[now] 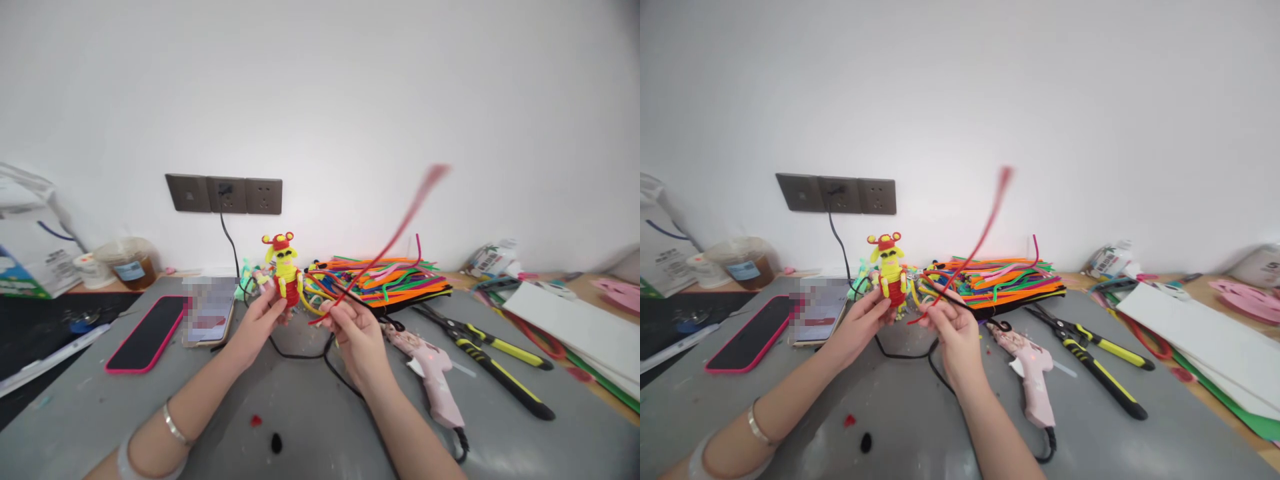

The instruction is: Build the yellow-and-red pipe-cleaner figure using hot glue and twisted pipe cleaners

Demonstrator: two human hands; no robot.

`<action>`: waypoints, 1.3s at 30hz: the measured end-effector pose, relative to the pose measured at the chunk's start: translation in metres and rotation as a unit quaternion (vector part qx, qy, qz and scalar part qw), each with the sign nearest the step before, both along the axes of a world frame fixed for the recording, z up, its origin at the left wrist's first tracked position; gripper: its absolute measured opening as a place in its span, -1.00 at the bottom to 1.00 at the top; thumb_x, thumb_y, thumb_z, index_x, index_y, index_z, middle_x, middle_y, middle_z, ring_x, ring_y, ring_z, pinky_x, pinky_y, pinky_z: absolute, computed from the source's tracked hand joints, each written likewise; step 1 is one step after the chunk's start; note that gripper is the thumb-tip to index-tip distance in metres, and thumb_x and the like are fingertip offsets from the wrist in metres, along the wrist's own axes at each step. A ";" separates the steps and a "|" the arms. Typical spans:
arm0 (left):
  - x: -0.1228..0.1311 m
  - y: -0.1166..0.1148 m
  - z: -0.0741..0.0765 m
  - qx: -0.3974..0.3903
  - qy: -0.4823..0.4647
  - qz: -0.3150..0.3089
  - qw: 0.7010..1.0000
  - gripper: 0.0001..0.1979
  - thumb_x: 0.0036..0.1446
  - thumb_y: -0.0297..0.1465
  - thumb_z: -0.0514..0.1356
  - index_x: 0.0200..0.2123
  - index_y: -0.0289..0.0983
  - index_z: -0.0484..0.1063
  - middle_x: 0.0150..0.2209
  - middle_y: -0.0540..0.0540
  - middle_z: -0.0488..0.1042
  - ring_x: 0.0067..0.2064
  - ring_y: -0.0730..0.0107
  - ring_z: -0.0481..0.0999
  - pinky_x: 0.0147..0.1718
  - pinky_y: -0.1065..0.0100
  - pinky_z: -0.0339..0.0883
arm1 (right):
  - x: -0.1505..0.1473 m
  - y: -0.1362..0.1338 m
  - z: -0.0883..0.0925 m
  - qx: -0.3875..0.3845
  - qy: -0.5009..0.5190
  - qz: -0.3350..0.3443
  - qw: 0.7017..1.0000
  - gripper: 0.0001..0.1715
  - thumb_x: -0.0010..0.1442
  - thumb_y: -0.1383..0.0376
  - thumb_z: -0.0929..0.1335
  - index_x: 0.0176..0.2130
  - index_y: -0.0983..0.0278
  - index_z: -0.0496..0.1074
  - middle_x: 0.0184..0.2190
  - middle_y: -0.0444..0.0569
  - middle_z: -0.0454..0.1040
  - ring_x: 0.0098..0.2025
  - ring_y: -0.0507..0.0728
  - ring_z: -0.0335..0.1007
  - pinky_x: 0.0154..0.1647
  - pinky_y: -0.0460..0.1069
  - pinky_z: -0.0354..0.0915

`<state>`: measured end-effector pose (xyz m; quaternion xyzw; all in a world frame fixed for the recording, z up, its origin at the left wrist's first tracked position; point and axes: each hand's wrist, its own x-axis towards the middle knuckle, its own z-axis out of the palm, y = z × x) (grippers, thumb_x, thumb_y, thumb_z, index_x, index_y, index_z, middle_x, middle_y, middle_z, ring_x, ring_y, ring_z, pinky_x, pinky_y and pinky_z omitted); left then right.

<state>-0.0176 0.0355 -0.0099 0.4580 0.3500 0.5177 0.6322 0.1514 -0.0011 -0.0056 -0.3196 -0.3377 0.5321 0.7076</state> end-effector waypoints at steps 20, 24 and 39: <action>0.003 -0.002 -0.006 0.034 0.078 -0.116 0.990 -0.43 -0.01 -0.13 0.39 0.00 -0.33 0.44 -0.13 -0.14 0.52 -0.30 0.40 0.48 -0.22 0.32 0.44 | 0.012 0.016 0.003 -0.042 0.054 0.029 0.997 -0.56 -0.24 0.12 0.66 -0.47 0.22 0.46 -0.58 -0.23 0.49 -0.49 -0.05 0.43 -0.48 -0.20 0.37; 0.003 -0.004 -0.005 0.041 0.090 -0.168 0.981 -0.50 0.01 -0.13 0.37 -0.07 -0.33 0.46 -0.10 -0.17 0.52 -0.27 0.35 0.50 -0.18 0.28 0.45 | 0.013 0.019 -0.003 -0.037 0.034 0.010 0.999 -0.54 -0.26 0.08 0.65 -0.50 0.24 0.46 -0.60 -0.23 0.43 -0.51 -0.06 0.34 -0.45 -0.18 0.32; 0.003 -0.009 -0.004 0.031 0.120 -0.211 0.970 -0.46 0.04 -0.16 0.36 0.05 -0.28 0.46 -0.14 -0.18 0.55 -0.19 0.30 0.53 -0.06 0.22 0.41 | 0.008 0.023 -0.017 -0.022 -0.042 0.003 0.999 -0.62 -0.26 0.07 0.63 -0.61 0.21 0.50 -0.50 -0.16 0.45 -0.47 0.02 0.27 -0.43 -0.08 0.24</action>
